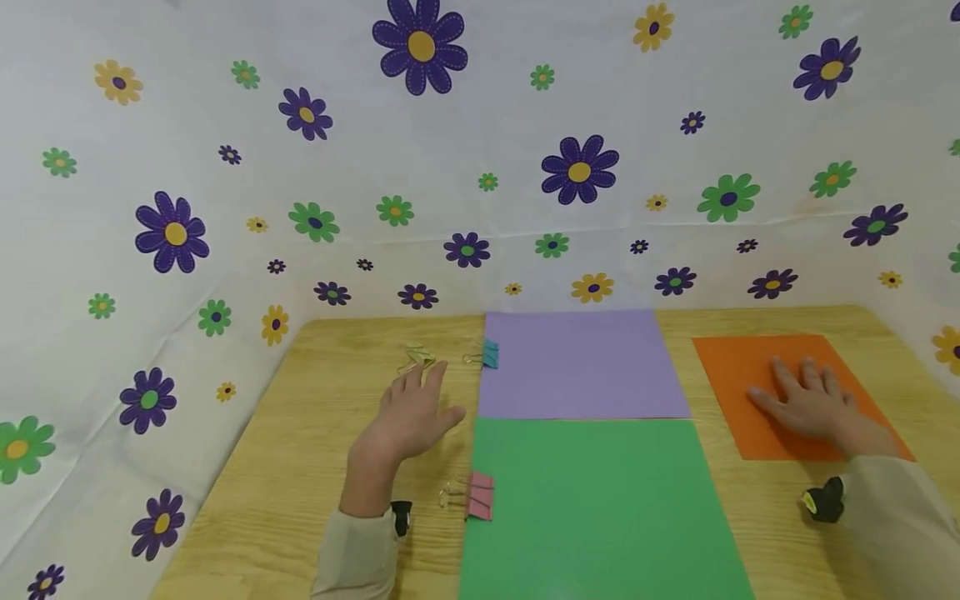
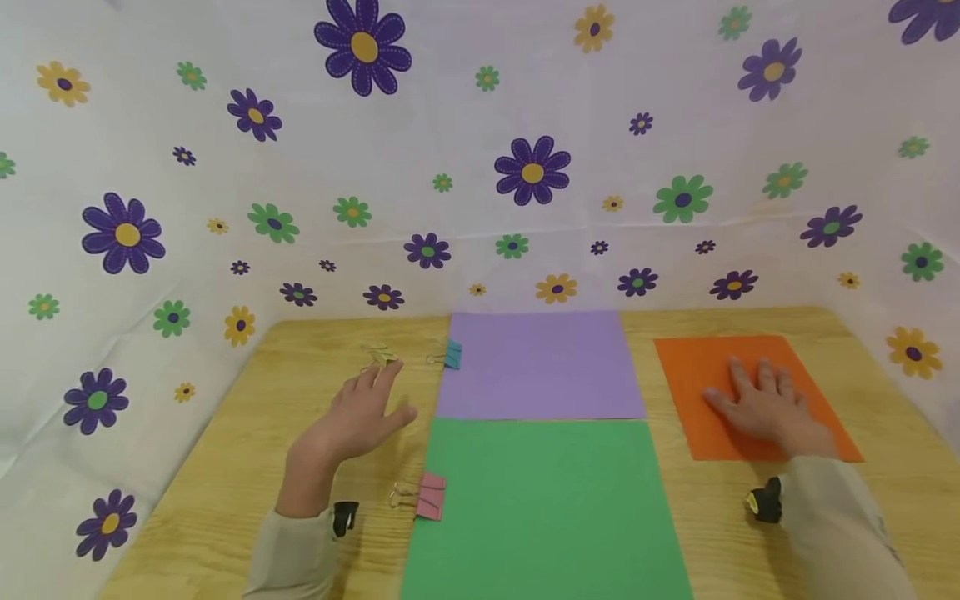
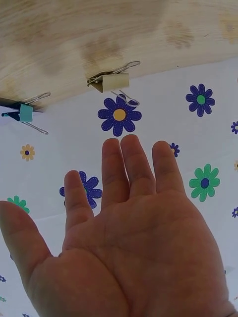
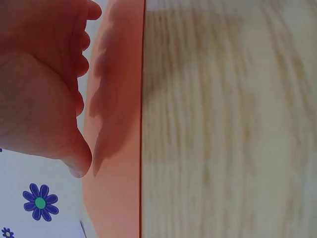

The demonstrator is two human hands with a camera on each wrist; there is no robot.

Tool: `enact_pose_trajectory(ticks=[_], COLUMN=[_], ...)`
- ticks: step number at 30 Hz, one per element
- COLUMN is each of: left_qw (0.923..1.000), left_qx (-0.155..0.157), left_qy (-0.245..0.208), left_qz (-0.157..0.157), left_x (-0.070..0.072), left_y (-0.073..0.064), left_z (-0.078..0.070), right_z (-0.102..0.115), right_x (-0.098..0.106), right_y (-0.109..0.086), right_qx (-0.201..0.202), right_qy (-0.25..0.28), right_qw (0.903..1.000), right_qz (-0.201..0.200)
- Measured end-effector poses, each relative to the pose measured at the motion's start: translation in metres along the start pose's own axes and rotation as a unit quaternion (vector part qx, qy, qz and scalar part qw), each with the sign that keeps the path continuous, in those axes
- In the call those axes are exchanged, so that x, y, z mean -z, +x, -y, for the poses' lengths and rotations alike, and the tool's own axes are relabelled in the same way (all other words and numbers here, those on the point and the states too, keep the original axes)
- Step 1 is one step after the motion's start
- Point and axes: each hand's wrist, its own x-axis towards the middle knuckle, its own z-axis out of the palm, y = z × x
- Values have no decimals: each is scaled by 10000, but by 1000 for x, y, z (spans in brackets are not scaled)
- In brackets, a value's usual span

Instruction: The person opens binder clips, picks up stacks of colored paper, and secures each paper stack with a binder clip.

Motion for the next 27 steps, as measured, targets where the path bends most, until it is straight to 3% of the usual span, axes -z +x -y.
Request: enact_pose_trajectory(ticks=[14, 27], left_qw=[9997, 9996], left_qx=[97, 80], left_qy=[169, 196], left_qz=[125, 179], left_x=[-6, -4], left_y=[5, 2], left_z=[-3, -3], right_z=[-15, -9], right_x=[-5, -5], right_y=[4, 2], right_qx=[39, -142], right_qy=[63, 248], right_qw=[9999, 9993], right_qz=[105, 222])
